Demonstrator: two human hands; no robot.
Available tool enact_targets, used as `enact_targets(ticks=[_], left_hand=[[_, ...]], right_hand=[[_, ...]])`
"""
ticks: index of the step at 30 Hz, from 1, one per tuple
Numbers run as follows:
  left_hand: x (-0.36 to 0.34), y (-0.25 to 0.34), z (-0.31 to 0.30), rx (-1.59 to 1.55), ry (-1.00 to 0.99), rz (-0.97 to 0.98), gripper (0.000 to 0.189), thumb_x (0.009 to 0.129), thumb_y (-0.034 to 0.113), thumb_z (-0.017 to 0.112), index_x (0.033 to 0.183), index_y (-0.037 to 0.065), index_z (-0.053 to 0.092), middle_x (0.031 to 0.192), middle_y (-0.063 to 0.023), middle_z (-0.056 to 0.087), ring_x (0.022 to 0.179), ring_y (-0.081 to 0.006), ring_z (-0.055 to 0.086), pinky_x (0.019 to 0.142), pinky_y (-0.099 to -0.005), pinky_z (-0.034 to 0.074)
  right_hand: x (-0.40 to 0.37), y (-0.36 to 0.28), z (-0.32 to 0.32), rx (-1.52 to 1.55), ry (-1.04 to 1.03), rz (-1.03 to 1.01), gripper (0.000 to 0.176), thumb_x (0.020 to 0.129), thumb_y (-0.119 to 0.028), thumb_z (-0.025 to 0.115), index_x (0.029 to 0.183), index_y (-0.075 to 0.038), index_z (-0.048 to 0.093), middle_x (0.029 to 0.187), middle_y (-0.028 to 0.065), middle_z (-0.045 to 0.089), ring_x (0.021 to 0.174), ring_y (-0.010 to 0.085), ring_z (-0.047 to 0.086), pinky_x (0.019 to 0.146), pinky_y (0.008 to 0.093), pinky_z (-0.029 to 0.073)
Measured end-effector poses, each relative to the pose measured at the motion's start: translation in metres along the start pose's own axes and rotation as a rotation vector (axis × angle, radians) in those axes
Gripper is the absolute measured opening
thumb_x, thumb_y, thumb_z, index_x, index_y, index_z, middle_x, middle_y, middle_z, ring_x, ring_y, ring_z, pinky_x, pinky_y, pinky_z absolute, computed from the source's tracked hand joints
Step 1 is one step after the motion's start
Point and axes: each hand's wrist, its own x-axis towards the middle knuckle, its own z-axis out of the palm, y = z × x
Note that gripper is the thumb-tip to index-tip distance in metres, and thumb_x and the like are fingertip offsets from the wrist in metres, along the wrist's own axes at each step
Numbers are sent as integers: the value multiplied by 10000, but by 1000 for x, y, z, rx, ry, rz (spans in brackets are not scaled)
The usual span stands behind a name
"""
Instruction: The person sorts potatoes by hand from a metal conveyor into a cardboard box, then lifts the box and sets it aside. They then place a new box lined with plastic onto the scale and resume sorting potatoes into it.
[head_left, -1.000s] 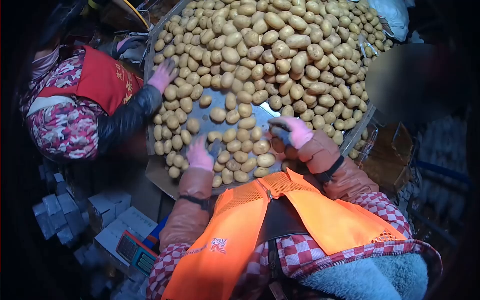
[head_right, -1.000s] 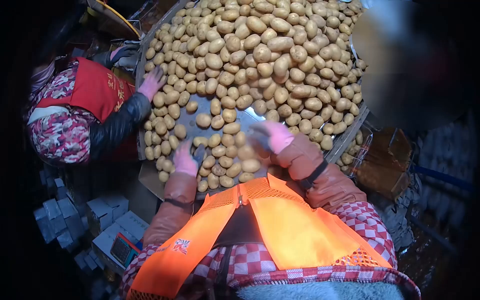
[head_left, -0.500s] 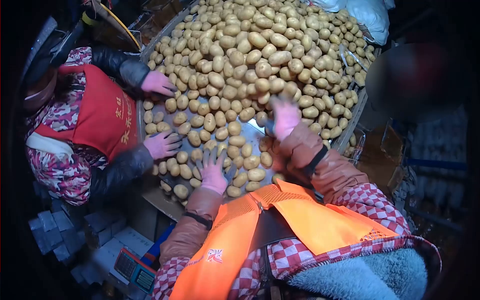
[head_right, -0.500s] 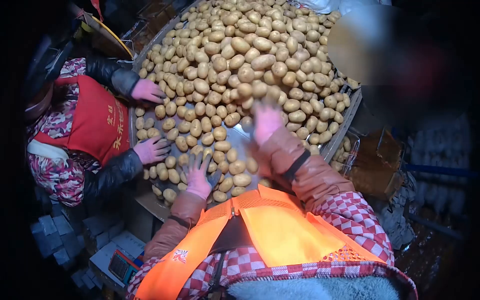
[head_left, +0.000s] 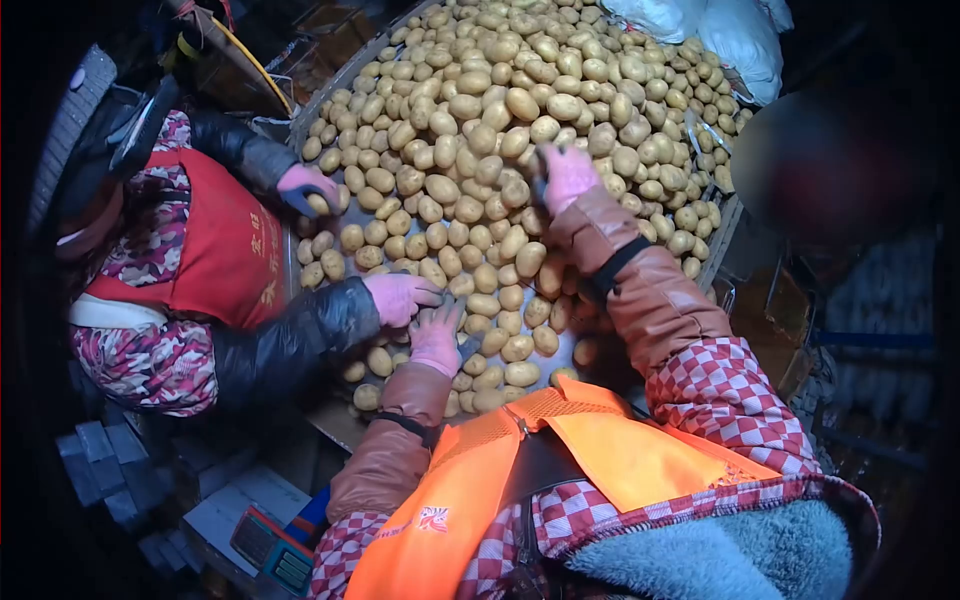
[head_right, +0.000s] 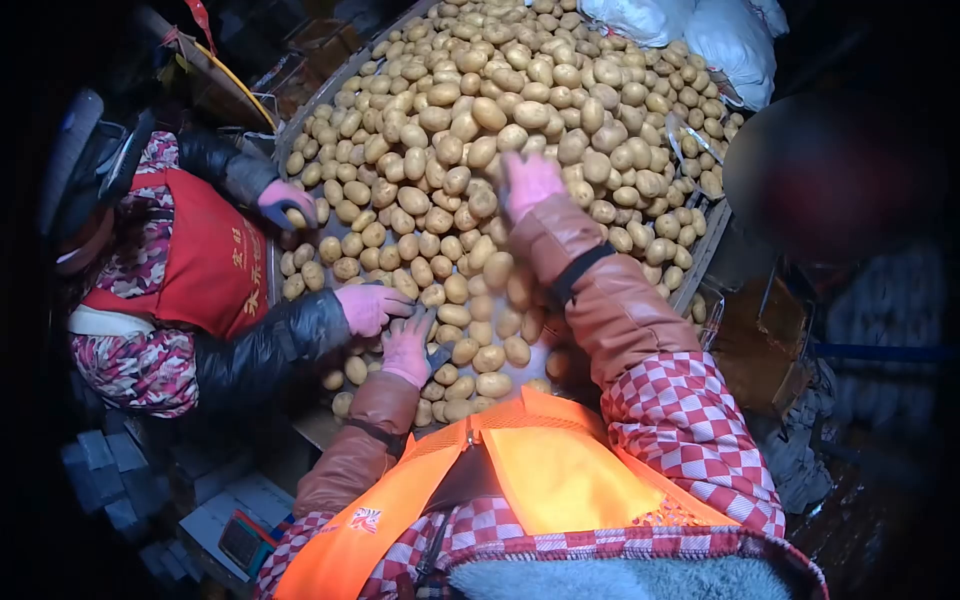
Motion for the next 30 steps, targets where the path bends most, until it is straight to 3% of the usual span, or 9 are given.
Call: enact_targets(ticks=[5, 9, 13, 17, 19, 24, 28, 29, 30], left_hand=[[-11, -9, 10, 39, 199, 13, 734, 771, 574, 680, 1385, 198, 537, 1422, -62, 508, 1265, -379, 425, 1060, -566, 301], [-12, -11, 17, 66, 250, -168, 703, 788, 594, 657, 1351, 182, 569, 1411, -62, 523, 1245, -417, 426, 1071, -566, 284], [-13, -8, 22, -38, 322, -161, 703, 793, 545, 686, 1370, 168, 550, 1417, -75, 519, 1295, -425, 399, 1107, -586, 246], [-20, -10, 20, 48, 281, -145, 690, 809, 454, 696, 1419, 200, 498, 1462, -63, 464, 1363, -423, 331, 1129, -598, 210], [-28, -11, 24, 8, 189, -135, 681, 815, 396, 692, 1435, 214, 477, 1489, -54, 425, 1391, -424, 295, 1140, -602, 192], [-51, 10, 28, 75, 89, 192, 667, 826, 536, 665, 1403, 237, 514, 1480, -82, 427, 1415, -415, 284, 1123, -683, 140], [-32, 17, 16, 128, 25, 213, 690, 798, 638, 625, 1394, 306, 521, 1472, -57, 443, 1424, -391, 288, 1089, -746, 108], [-25, 16, 11, 144, 15, 189, 700, 794, 651, 619, 1395, 307, 520, 1472, -49, 445, 1424, -391, 287, 1088, -749, 109], [-18, 15, 8, 226, 4, 179, 715, 795, 659, 615, 1409, 311, 503, 1491, -22, 432, 1431, -389, 279, 1078, -766, 100]], right_hand=[[-36, 0, 24, 603, -428, 215, 455, 835, -248, 679, 1241, -70, 576, 1151, 198, 649, 1023, 323, 654, 891, 406, 525], [14, 25, 9, 1326, -429, 261, 299, 898, -296, 657, 1050, -39, 664, 968, 127, 680, 869, 172, 643, 756, 365, 542], [99, -6, -40, 427, -87, 121, 420, 899, -377, 675, 1233, -126, 638, 824, 129, 688, 706, 184, 639, 638, 351, 520], [104, -25, 4, -54, -169, 33, 687, 779, -289, 722, 1422, -223, 488, 1321, 223, 559, 1208, 387, 560, 1027, 446, 463], [89, -42, 0, -111, -271, 8, 654, 791, -271, 707, 1412, -259, 501, 1297, 227, 565, 1186, 408, 570, 1015, 465, 468], [30, -22, -3, 197, -250, -238, 489, 884, -259, 586, 1365, -178, 558, 1249, 221, 617, 1137, 367, 609, 966, 438, 496], [-14, -23, 3, 651, -639, -138, 557, 879, -333, 632, 1393, -144, 536, 1146, 153, 666, 941, 259, 663, 854, 384, 527], [-29, -30, 13, 1013, -413, -307, 496, 882, -301, 627, 1330, -96, 570, 1076, 106, 668, 847, 198, 636, 760, 380, 532], [-42, -21, 11, 1319, -517, -151, 444, 881, -284, 631, 1279, -91, 594, 1060, 98, 663, 835, 183, 624, 731, 371, 524]])
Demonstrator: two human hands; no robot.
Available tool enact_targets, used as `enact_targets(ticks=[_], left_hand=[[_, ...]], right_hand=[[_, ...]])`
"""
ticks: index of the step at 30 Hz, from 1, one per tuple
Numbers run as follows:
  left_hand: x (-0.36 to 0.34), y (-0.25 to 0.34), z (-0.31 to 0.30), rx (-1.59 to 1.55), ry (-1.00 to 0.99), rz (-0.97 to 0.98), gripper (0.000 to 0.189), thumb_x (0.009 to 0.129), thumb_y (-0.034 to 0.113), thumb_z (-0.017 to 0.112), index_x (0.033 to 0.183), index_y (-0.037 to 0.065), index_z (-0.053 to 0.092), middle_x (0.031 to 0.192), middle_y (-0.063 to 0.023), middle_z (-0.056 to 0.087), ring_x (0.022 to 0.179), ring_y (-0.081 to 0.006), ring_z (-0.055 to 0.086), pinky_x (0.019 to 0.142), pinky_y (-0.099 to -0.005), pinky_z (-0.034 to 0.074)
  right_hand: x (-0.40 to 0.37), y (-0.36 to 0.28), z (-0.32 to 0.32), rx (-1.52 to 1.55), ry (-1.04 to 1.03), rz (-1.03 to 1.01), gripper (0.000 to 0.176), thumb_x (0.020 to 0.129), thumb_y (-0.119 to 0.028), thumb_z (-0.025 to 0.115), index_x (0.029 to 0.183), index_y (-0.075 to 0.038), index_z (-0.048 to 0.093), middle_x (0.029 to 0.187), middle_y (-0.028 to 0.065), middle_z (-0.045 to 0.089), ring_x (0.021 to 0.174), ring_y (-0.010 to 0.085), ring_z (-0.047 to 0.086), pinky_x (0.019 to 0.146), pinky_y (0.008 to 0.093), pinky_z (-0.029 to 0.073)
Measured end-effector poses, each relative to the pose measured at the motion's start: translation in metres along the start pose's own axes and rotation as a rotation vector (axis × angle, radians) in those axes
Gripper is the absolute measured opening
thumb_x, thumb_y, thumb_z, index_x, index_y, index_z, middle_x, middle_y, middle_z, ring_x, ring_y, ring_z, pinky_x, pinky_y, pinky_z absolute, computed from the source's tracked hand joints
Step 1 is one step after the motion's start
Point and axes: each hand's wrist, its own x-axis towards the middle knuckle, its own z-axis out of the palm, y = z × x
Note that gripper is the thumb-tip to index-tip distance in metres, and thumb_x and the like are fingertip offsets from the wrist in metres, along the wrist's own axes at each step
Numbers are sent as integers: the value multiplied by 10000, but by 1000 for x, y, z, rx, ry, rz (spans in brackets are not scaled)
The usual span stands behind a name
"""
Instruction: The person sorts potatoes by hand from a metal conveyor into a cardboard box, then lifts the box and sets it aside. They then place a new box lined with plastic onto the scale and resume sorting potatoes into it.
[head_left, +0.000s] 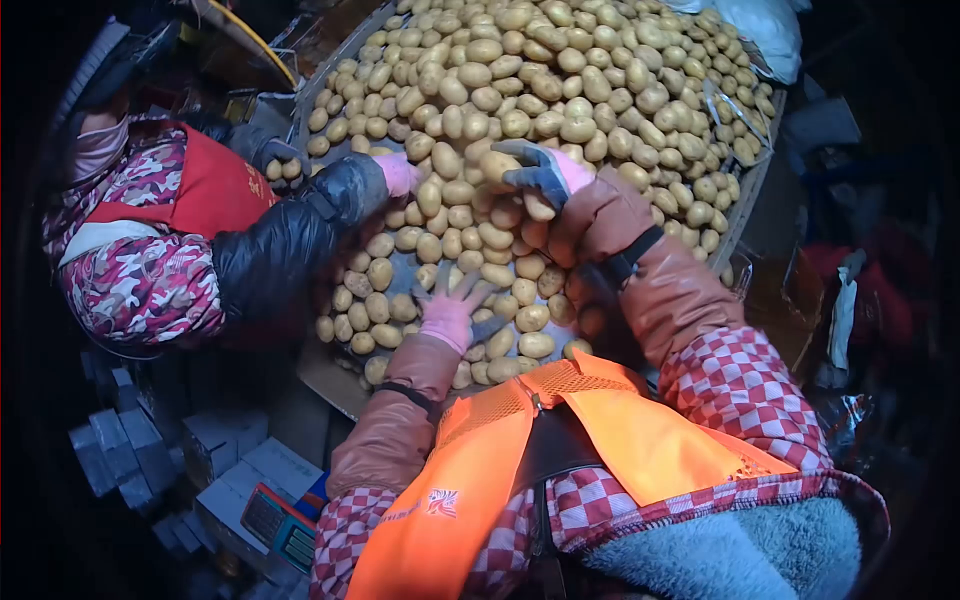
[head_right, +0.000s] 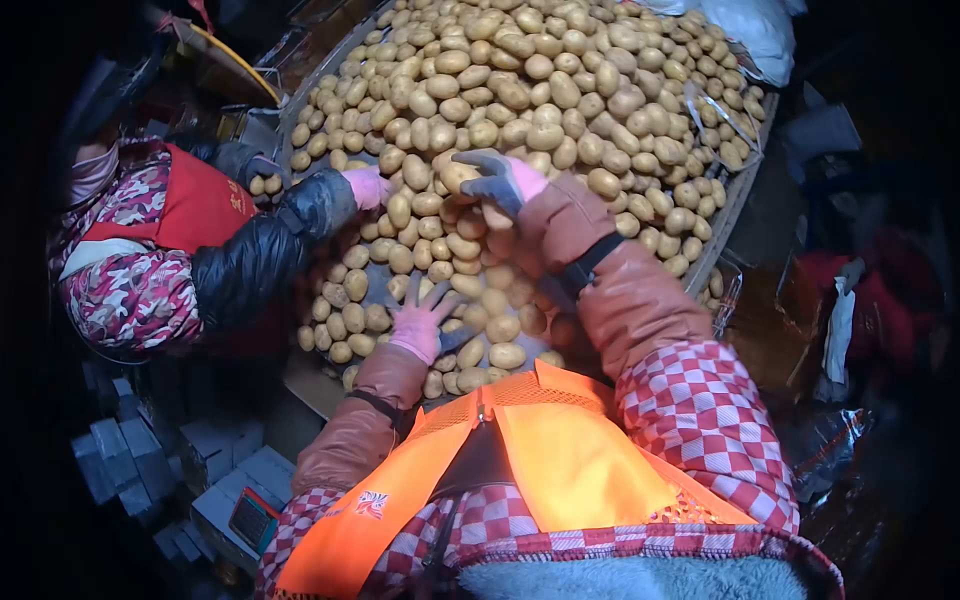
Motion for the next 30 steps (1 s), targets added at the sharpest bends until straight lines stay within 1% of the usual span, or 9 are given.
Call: enact_targets(ticks=[2, 5, 8, 12, 15, 21, 22, 23, 30], left_hand=[[-3, 1, 20, -13, 80, -123, 738, 786, 648, 628, 1440, 352, 456, 1516, 15, 396, 1446, -362, 252, 1067, -776, 107], [-10, 7, 35, -44, 117, -299, 765, 802, 614, 642, 1479, 353, 401, 1556, 38, 344, 1467, -355, 216, 1106, -734, 128], [-19, 1, 50, -121, 138, -334, 781, 804, 562, 679, 1484, 282, 415, 1559, -23, 350, 1460, -382, 233, 1142, -671, 158], [-46, 29, 47, -249, 230, -74, 748, 800, 519, 707, 1440, 200, 487, 1529, -144, 376, 1443, -415, 251, 1119, -686, 169], [-66, 48, 61, 4, 72, 170, 792, 745, 524, 741, 1434, 227, 486, 1515, -108, 387, 1434, -427, 266, 1101, -718, 144], [-2, 32, 69, 234, 232, -172, 875, 740, 615, 709, 1485, 262, 414, 1556, -104, 330, 1452, -403, 245, 1110, -712, 136], [7, 39, 51, 139, 197, -182, 885, 725, 597, 730, 1480, 252, 421, 1565, -129, 306, 1453, -397, 247, 1109, -701, 167], [13, 43, 42, 152, 174, -154, 876, 729, 589, 732, 1476, 247, 428, 1561, -132, 314, 1449, -399, 254, 1112, -688, 184], [-8, 10, 64, -22, 422, -401, 705, 826, 532, 672, 1434, 225, 488, 1526, -125, 382, 1413, -356, 331, 1137, -602, 257]], right_hand=[[-39, -13, 17, 509, 30, 244, 334, 885, -266, 641, 1177, -105, 626, 1026, 79, 658, 813, 143, 600, 676, 327, 498], [-91, -11, 27, 446, 91, 30, 312, 908, -302, 622, 1157, -114, 615, 1006, 46, 649, 815, 127, 591, 661, 294, 489], [-125, -31, 34, 1042, 129, 139, 203, 895, -285, 651, 1010, -142, 566, 826, -19, 510, 735, 104, 497, 592, 246, 423], [-166, 32, 16, 845, -154, -392, 472, 945, -332, 635, 1371, -149, 549, 1170, 63, 627, 866, 160, 633, 655, 292, 542], [-233, 52, 3, 547, 96, -198, 461, 915, -337, 651, 1326, -159, 545, 1151, 30, 594, 929, 145, 573, 772, 300, 491], [-342, 126, -73, 903, 434, 10, 473, 955, -371, 588, 1314, -65, 556, 1089, 82, 664, 895, 183, 642, 704, 302, 526], [-355, 84, -65, 511, 781, -61, 404, 972, -404, 576, 1201, -72, 591, 986, 77, 647, 744, 174, 615, 584, 267, 498], [-373, 115, -102, 897, 834, -5, 374, 959, -366, 589, 1200, -80, 570, 991, 78, 634, 739, 177, 597, 576, 250, 459], [-439, 159, -192, 295, 1035, 120, 480, 931, -216, 608, 1359, -45, 476, 1077, 112, 616, 891, 255, 607, 774, 438, 498]])
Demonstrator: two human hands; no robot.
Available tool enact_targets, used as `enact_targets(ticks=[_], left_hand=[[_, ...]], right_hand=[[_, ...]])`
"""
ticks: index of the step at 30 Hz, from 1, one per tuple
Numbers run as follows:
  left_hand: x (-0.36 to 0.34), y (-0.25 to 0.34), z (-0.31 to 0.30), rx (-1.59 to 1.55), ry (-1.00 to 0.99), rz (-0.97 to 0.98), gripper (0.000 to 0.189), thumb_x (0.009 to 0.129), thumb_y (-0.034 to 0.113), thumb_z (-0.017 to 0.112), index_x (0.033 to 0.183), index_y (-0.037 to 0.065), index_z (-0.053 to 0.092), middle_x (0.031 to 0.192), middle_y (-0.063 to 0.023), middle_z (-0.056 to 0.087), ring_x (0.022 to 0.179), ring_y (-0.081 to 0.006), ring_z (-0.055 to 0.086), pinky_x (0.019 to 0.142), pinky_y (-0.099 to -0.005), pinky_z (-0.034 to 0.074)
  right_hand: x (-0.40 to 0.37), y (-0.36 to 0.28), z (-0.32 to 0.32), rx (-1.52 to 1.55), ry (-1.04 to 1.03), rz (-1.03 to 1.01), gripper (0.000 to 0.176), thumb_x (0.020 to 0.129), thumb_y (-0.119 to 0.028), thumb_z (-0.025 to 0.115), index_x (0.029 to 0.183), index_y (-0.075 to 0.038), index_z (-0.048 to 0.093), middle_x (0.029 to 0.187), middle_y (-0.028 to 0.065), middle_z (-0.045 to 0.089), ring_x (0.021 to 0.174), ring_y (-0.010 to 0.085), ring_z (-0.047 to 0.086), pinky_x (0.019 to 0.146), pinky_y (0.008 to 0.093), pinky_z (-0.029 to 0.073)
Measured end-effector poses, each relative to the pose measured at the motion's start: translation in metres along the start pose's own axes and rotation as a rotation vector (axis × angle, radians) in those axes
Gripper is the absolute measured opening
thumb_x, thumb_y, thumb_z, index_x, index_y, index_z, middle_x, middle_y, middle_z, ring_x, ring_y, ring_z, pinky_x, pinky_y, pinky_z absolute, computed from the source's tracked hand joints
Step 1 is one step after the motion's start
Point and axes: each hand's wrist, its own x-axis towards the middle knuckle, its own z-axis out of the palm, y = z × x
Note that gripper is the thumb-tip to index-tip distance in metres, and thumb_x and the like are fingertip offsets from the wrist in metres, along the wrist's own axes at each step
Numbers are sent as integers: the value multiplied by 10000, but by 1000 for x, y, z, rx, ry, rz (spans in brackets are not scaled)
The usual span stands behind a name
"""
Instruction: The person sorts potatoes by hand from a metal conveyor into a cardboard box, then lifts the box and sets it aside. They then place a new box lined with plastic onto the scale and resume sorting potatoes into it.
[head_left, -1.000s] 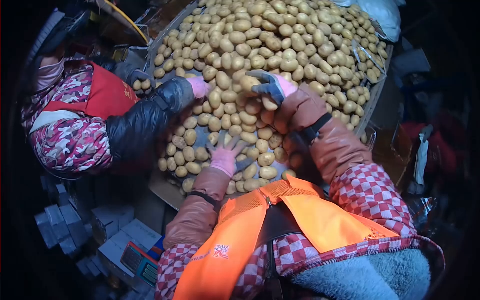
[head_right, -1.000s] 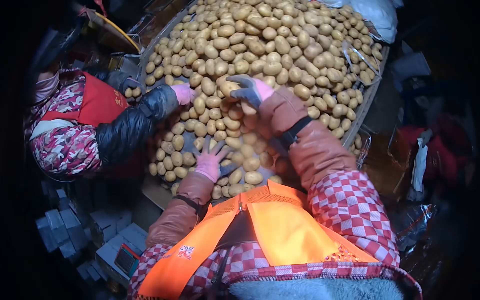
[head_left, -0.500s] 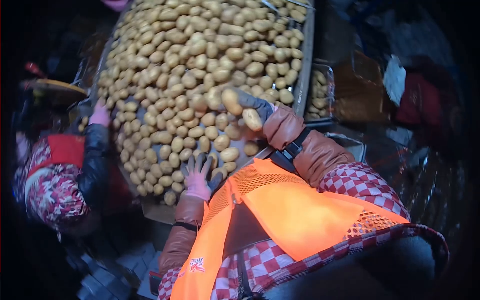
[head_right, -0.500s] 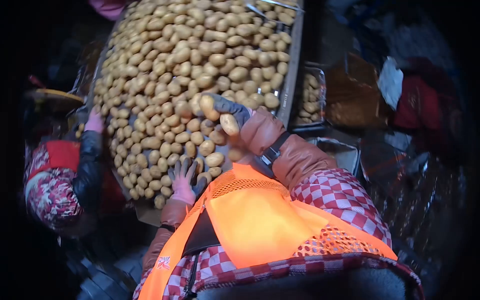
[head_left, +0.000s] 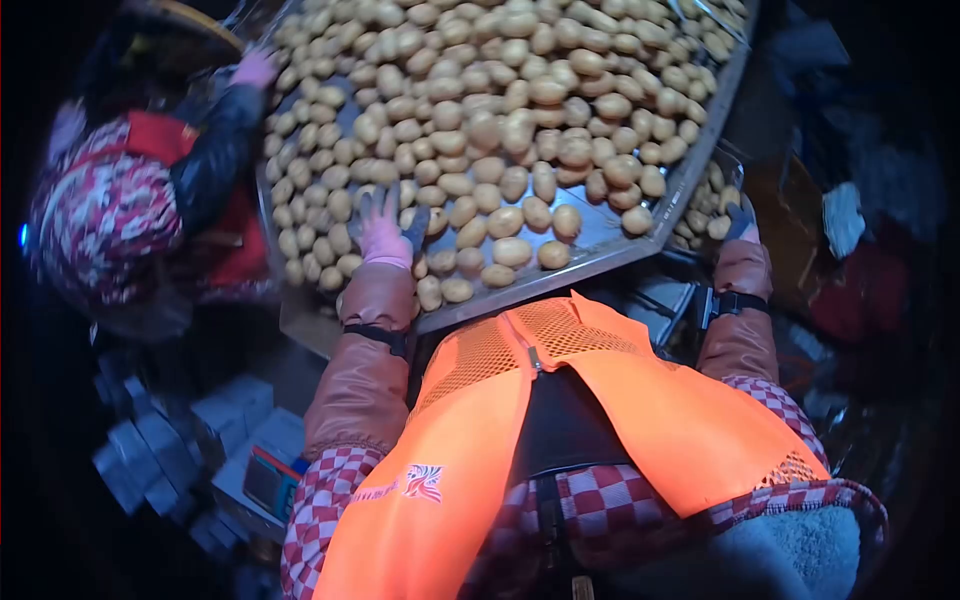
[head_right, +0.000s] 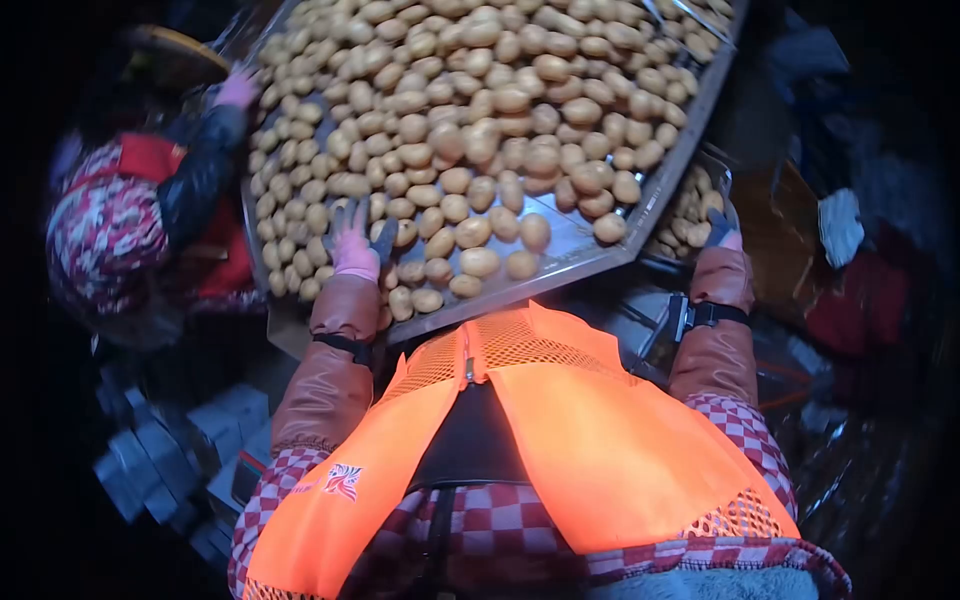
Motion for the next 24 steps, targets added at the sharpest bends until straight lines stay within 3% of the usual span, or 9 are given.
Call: enact_targets(ticks=[4, 7, 8, 10, 12, 14, 15, 20, 24], left_hand=[[-48, -31, -9, 94, -104, -14, 563, 886, 470, 622, 1393, 241, 535, 1489, -84, 431, 1408, -327, 337, 1134, -559, 281], [-84, -58, -13, -1, -158, -40, 504, 878, 454, 636, 1331, 237, 591, 1492, -79, 423, 1395, -322, 349, 1118, -555, 299], [-85, -54, -25, -82, -151, -82, 423, 869, 378, 644, 1246, 188, 642, 1438, -93, 488, 1345, -325, 417, 1095, -545, 321], [-83, -50, -23, -43, -67, -173, 343, 870, 307, 643, 1172, 147, 665, 1304, -114, 575, 1257, -362, 484, 1045, -511, 384], [-74, -31, -35, -63, 79, -65, 278, 826, 197, 644, 1086, 107, 686, 1138, -119, 655, 1150, -376, 554, 996, -484, 428], [-58, -4, -36, -279, -86, 93, 366, 751, 132, 662, 1117, 133, 677, 1204, -127, 625, 1207, -371, 527, 1050, -525, 375], [-48, 14, -38, -257, -155, 216, 382, 770, 193, 673, 1150, 157, 672, 1275, -128, 588, 1270, -365, 480, 1079, -566, 324], [9, 26, -44, -149, -403, 163, 549, 811, 614, 629, 1254, 291, 650, 1486, -89, 444, 1425, -316, 333, 1147, -650, 170], [-19, -18, -26, -98, -219, 105, 534, 804, 599, 643, 1241, 293, 657, 1458, -93, 462, 1422, -304, 335, 1133, -656, 191]], right_hand=[[40, 37, 33, -407, 374, -209, 504, 950, -147, 613, 1406, -7, 448, 1221, 160, 608, 1067, 265, 614, 934, 442, 496], [17, 23, 116, -69, -58, -372, 430, 967, -124, 608, 1363, 14, 511, 1295, 141, 582, 1159, 220, 584, 1037, 320, 448], [-18, -15, 173, -328, 20, -125, 466, 908, -136, 687, 1339, -13, 558, 1189, 108, 641, 1025, 195, 626, 850, 309, 524], [-62, -47, 250, -572, -328, 191, 413, 934, -133, 666, 1317, -6, 578, 1169, 95, 655, 1047, 196, 618, 938, 312, 500], [-52, 27, 261, -573, -673, -11, 505, 890, -220, 719, 1351, -76, 574, 1084, 98, 680, 949, 182, 626, 843, 312, 517], [-88, -8, 323, -1279, -690, 25, 613, 796, -328, 781, 1319, -96, 559, 1131, 221, 655, 1049, 351, 648, 893, 427, 517], [-94, 3, 332, -1407, -692, -288, 680, 763, -362, 791, 1337, -115, 524, 1130, 229, 642, 1071, 404, 624, 885, 472, 512], [-114, 13, 402, -1610, -949, -378, 501, 826, -319, 732, 1227, -98, 529, 1079, 209, 641, 1006, 380, 642, 861, 484, 510], [-133, 43, 431, -1556, -1036, -367, 678, 798, -299, 687, 1421, -228, 428, 1154, 193, 625, 1023, 379, 639, 855, 478, 523]])
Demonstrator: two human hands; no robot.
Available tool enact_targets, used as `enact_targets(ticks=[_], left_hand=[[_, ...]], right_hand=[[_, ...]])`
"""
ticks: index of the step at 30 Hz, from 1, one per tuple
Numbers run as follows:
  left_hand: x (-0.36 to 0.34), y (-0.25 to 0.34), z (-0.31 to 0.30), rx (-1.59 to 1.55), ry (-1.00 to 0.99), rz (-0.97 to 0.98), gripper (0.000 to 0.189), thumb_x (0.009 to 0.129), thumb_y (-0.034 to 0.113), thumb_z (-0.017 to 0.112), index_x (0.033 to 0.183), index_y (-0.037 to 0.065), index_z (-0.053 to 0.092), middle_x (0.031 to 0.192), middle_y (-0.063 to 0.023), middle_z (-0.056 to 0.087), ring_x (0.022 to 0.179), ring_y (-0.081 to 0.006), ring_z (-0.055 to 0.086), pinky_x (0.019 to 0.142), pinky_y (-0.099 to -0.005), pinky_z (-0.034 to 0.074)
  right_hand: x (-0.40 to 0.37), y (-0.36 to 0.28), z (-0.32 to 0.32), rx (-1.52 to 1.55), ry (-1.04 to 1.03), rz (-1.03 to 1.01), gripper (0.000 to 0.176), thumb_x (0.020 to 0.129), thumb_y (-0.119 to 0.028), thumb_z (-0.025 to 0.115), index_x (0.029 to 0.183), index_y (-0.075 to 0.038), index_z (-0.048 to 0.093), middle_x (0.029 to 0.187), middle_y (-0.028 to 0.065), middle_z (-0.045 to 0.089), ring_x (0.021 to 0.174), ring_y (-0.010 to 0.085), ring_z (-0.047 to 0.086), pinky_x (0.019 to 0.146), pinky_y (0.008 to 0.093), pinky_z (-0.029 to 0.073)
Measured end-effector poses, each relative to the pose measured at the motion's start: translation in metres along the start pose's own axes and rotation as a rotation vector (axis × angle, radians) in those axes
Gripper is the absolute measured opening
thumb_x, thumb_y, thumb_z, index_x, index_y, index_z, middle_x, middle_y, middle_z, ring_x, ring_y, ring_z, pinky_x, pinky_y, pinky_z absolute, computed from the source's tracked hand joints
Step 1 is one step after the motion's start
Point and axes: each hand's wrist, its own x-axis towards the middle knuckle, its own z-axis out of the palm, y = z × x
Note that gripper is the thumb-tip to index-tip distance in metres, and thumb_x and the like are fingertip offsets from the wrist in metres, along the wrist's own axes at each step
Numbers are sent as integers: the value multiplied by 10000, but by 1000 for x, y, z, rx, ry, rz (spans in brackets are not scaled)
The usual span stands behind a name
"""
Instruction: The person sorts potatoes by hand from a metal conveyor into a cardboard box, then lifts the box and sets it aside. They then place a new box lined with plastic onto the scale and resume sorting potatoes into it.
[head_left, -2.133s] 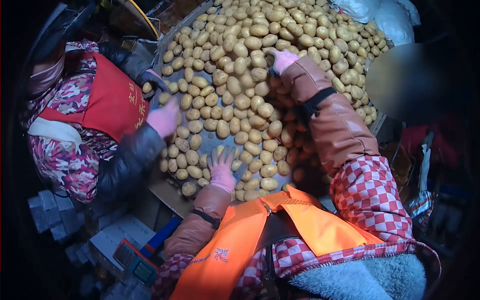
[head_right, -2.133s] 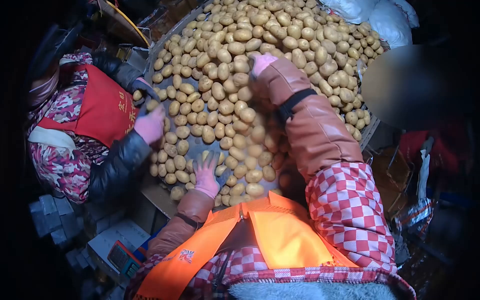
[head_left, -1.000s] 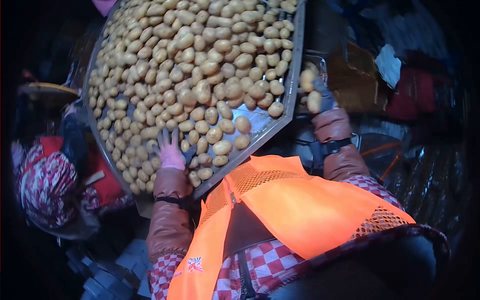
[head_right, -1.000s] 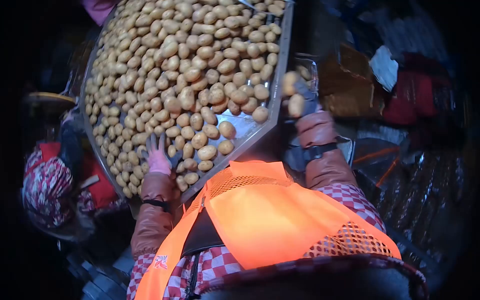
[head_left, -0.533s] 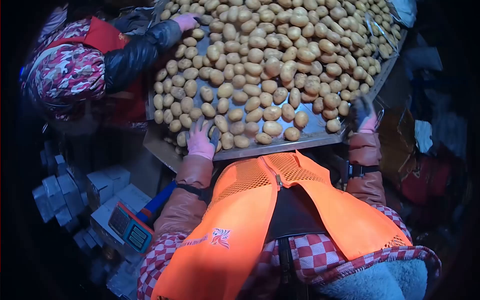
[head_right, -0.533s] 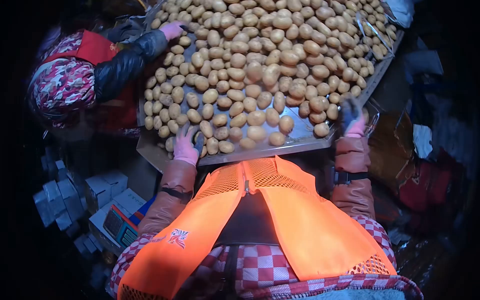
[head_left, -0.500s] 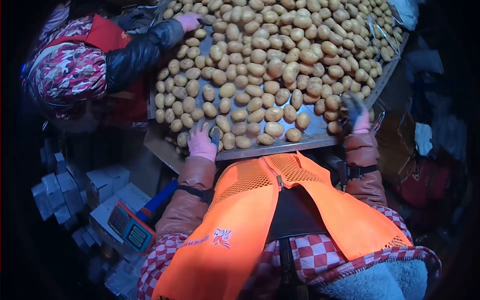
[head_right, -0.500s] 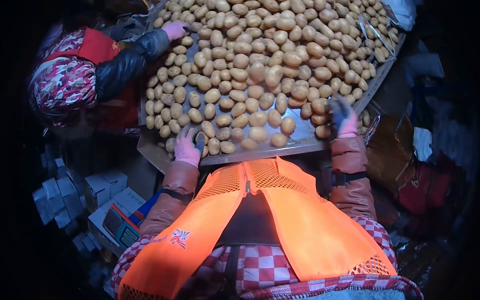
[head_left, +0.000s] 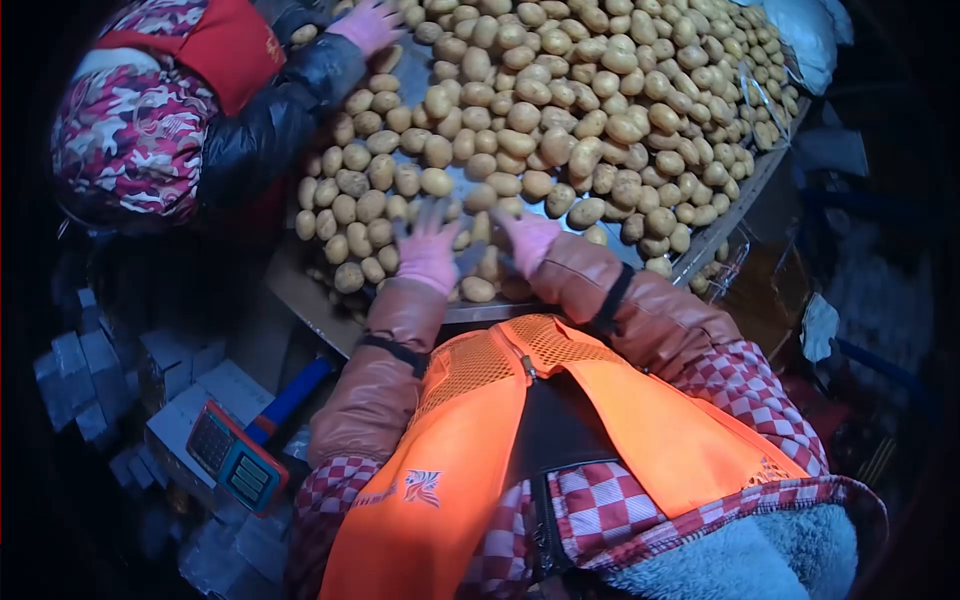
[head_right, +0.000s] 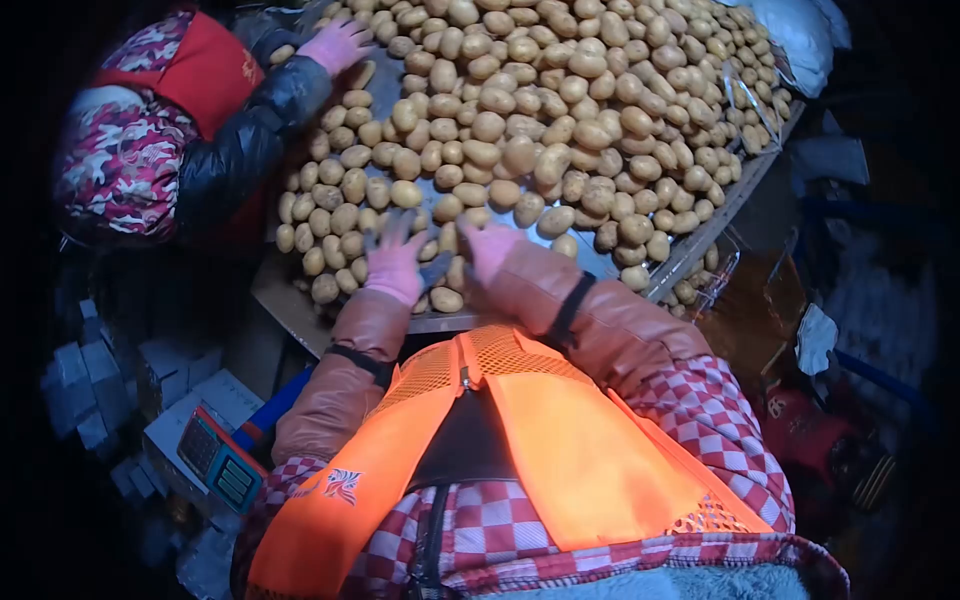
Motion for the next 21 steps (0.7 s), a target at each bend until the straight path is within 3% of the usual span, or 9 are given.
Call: enact_targets(ticks=[2, 5, 8, 10, 11, 13, 17, 20, 21], left_hand=[[-12, -11, -5, 39, 21, -56, 532, 801, 579, 658, 1237, 274, 659, 1437, -92, 474, 1415, -311, 339, 1126, -643, 219], [-27, -22, -12, 121, 15, -123, 498, 798, 438, 716, 1249, 241, 635, 1467, -76, 442, 1412, -327, 324, 1119, -526, 314], [-31, -28, -19, 61, -11, -299, 497, 799, 333, 732, 1262, 190, 623, 1457, -80, 441, 1378, -347, 363, 1113, -495, 350], [-27, -44, -10, 53, -27, -382, 501, 798, 284, 735, 1270, 166, 614, 1443, -86, 449, 1358, -353, 384, 1109, -489, 360], [-19, -38, -18, 73, -16, -422, 497, 800, 266, 730, 1271, 159, 612, 1436, -92, 453, 1355, -350, 388, 1106, -487, 364], [-5, -17, -40, 109, 1, -491, 489, 804, 230, 721, 1273, 147, 607, 1422, -103, 460, 1347, -344, 396, 1099, -482, 373], [58, 2, -17, -19, 18, -128, 553, 824, 252, 717, 1342, 143, 558, 1402, -128, 491, 1319, -353, 436, 1082, -494, 388], [103, 22, -3, -123, -2, 76, 617, 848, 372, 694, 1398, 157, 513, 1446, -130, 469, 1347, -364, 415, 1092, -507, 374], [114, 28, -2, -95, -11, 131, 624, 852, 391, 689, 1404, 162, 508, 1457, -128, 462, 1357, -365, 405, 1094, -511, 372]], right_hand=[[4, -18, 0, 56, -55, -46, 665, 794, -288, 681, 1409, -210, 442, 1126, 224, 621, 1016, 425, 622, 863, 489, 511], [23, -31, 42, 171, 217, -310, 672, 790, -276, 713, 1407, -175, 466, 1080, 231, 637, 1025, 429, 617, 864, 473, 507], [15, -24, -6, 700, 37, -317, 552, 806, -235, 713, 1334, -155, 570, 1096, 207, 650, 1017, 393, 633, 870, 450, 512], [16, 5, -27, 656, 514, -218, 337, 842, -183, 668, 1172, -117, 673, 962, 204, 676, 904, 379, 651, 827, 453, 527], [9, 26, -48, 703, 672, -192, 408, 806, -178, 699, 1207, -119, 651, 1018, 187, 668, 970, 358, 641, 838, 441, 524], [0, 66, -57, 100, 854, 185, 508, 784, -175, 676, 1283, -218, 593, 1336, 156, 517, 1028, 377, 589, 902, 494, 475], [28, 92, -23, 170, 655, 316, 477, 801, -99, 624, 1225, -316, 608, 1399, 135, 457, 1045, 394, 600, 920, 474, 485], [-4, 97, -24, 678, 825, -128, 576, 717, -11, 706, 1254, -191, 596, 1139, 145, 629, 1018, 346, 637, 801, 421, 551], [-25, 105, -23, 1268, 592, 87, 580, 715, -15, 707, 1260, -174, 591, 1086, 140, 644, 971, 315, 651, 762, 406, 559]])
